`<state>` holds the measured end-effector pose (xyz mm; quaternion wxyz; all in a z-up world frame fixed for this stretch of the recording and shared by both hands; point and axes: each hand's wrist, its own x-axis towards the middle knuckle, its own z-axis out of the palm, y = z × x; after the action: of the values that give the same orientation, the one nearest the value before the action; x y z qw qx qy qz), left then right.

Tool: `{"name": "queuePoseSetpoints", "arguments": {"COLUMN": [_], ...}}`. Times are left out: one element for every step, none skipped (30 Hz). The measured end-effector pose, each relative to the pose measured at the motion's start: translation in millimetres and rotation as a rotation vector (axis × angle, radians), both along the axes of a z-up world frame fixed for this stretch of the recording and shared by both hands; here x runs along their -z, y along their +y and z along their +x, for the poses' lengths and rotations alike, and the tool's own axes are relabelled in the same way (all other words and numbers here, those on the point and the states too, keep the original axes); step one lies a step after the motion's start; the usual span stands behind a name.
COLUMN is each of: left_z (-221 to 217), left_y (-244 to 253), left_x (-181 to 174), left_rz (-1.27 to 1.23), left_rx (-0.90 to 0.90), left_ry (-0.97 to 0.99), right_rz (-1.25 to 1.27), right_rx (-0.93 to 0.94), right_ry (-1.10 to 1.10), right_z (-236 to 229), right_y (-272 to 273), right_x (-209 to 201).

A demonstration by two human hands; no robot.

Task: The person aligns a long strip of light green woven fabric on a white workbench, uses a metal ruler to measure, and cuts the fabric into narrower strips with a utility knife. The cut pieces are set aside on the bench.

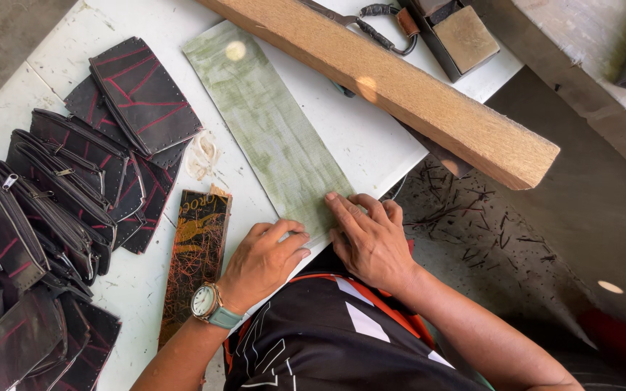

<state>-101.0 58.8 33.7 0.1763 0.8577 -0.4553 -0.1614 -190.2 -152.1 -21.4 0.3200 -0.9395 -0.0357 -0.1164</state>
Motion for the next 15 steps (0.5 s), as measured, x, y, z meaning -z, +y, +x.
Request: {"name": "queuePoseSetpoints", "arguments": {"left_z": [1.6, 1.5, 1.1, 2.4, 3.2, 5.1, 7.7, 10.3, 12.5, 14.5, 18.1, 20.2, 20.6, 23.5, 28.0], "left_y": [2.4, 7.4, 12.5, 18.8, 25.9, 31.9, 38.9, 44.0, 45.5, 42.6, 36.7, 29.8, 14.1, -2.6, -14.3], "left_x": [5.3, 9.9, 14.8, 17.4, 17.9, 16.9, 12.6, 7.5, 2.4, -1.1, -3.8, -5.5, -0.7, 4.1, 5.1], "left_rz": [-0.039, -0.074, -0.109, -0.173, -0.237, -0.301, -0.33, -0.355, -0.379, -0.338, -0.296, -0.253, -0.301, -0.354, -0.299], "left_rx": [-0.03, -0.063, -0.096, -0.125, -0.153, -0.179, -0.326, -0.475, -0.624, -0.571, -0.515, -0.465, -0.375, -0.28, -0.221], "left_ry": [0.034, 0.072, 0.109, 0.206, 0.303, 0.399, 0.512, 0.625, 0.738, 0.558, 0.379, 0.203, 0.188, 0.17, 0.155], "right_rz": [0.001, -0.01, -0.021, -0.033, -0.033, -0.033, -0.033, -0.029, -0.026, -0.023, -0.008, 0.008, 0.023, 0.018, 0.013], "right_rx": [0.002, -0.001, -0.005, -0.006, -0.009, -0.01, -0.012, -0.013, -0.013, -0.012, -0.009, -0.013, -0.017, -0.016, -0.015], "right_ry": [-0.001, 0.001, 0.004, 0.003, 0.008, 0.012, 0.015, 0.008, 0.0, -0.004, -0.006, -0.005, -0.005, -0.007, -0.01], "right_z": [0.9, -0.4, -1.2, -0.6, -1.2, -0.2, 0.4, 1.0, 2.2, 1.2, 2.0, 1.3, -0.7, 0.6, 0.8], "right_y": [-1.3, -0.6, -0.9, -1.1, -1.1, -2.1, -2.8, -3.6, -4.4, -5.0, -6.0, -5.7, -4.4, -3.5, -2.5], "right_x": [0.7, 1.1, 1.9, 2.6, 2.3, 2.0, 1.3, 0.5, 0.0, -0.8, -0.4, 0.2, 0.6, 2.3, 3.9]}}
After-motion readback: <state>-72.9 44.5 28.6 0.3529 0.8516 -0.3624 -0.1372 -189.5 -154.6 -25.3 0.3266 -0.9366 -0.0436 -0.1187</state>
